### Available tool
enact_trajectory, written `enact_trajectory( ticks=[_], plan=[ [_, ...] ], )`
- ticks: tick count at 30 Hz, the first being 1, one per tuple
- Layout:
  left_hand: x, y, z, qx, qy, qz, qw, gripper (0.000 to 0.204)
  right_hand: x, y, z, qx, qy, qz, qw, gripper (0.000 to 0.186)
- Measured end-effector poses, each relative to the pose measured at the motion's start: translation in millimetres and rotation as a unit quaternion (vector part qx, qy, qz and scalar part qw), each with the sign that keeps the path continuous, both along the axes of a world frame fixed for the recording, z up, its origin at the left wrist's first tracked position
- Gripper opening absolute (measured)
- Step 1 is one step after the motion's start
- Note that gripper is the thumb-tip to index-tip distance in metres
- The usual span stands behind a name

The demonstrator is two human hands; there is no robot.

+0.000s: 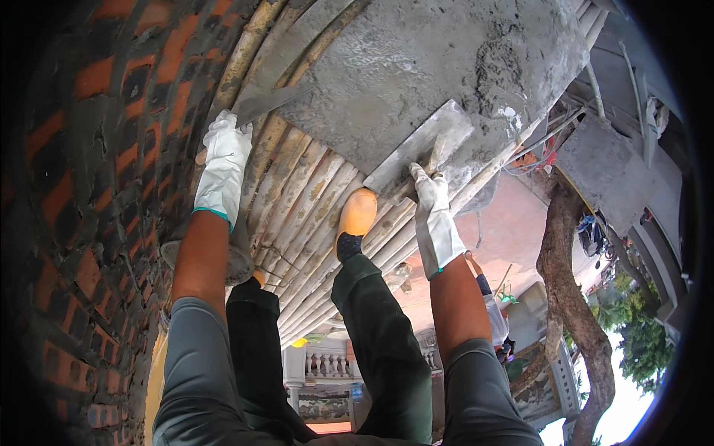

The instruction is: The person applies wet cement to a brick wall using a trowel and a hawk, then smooths the surface with a float. The person repeatedly scoops cement, spreads it along the wall, and levels the layer while standing on bamboo scaffolding.

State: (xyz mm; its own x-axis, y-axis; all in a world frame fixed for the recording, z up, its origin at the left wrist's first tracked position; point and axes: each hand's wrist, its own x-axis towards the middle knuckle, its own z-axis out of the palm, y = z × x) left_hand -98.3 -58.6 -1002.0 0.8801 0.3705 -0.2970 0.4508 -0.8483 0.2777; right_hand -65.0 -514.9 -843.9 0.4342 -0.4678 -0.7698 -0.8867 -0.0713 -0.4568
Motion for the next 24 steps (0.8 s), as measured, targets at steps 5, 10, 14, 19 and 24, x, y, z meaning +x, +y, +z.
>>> enact_trajectory(
  ticks=[5,10,14,19,24],
  plan=[
    [43.1,-32.4,124.9,0.012,0.02,-0.089,0.996,0.033,21.5,-3.9,51.6,-0.26,0.001,0.152,0.954,0.041],
    [68.7,-79.2,249.5,-0.099,0.045,-0.112,0.988,0.028,98.7,24.9,111.0,-0.082,-0.161,0.048,0.982,0.043],
    [50.5,-114.6,329.1,-0.178,0.126,-0.047,0.975,0.03,157.5,67.8,133.4,0.336,-0.267,-0.036,0.903,0.042],
    [-1.7,-143.0,418.1,-0.186,0.014,-0.138,0.973,0.024,183.8,105.0,126.3,0.381,-0.333,-0.003,0.863,0.064],
    [-40.8,-143.6,474.4,-0.239,0.08,-0.12,0.96,0.023,160.2,104.7,161.3,0.416,-0.241,-0.018,0.876,0.054]
  ],
)
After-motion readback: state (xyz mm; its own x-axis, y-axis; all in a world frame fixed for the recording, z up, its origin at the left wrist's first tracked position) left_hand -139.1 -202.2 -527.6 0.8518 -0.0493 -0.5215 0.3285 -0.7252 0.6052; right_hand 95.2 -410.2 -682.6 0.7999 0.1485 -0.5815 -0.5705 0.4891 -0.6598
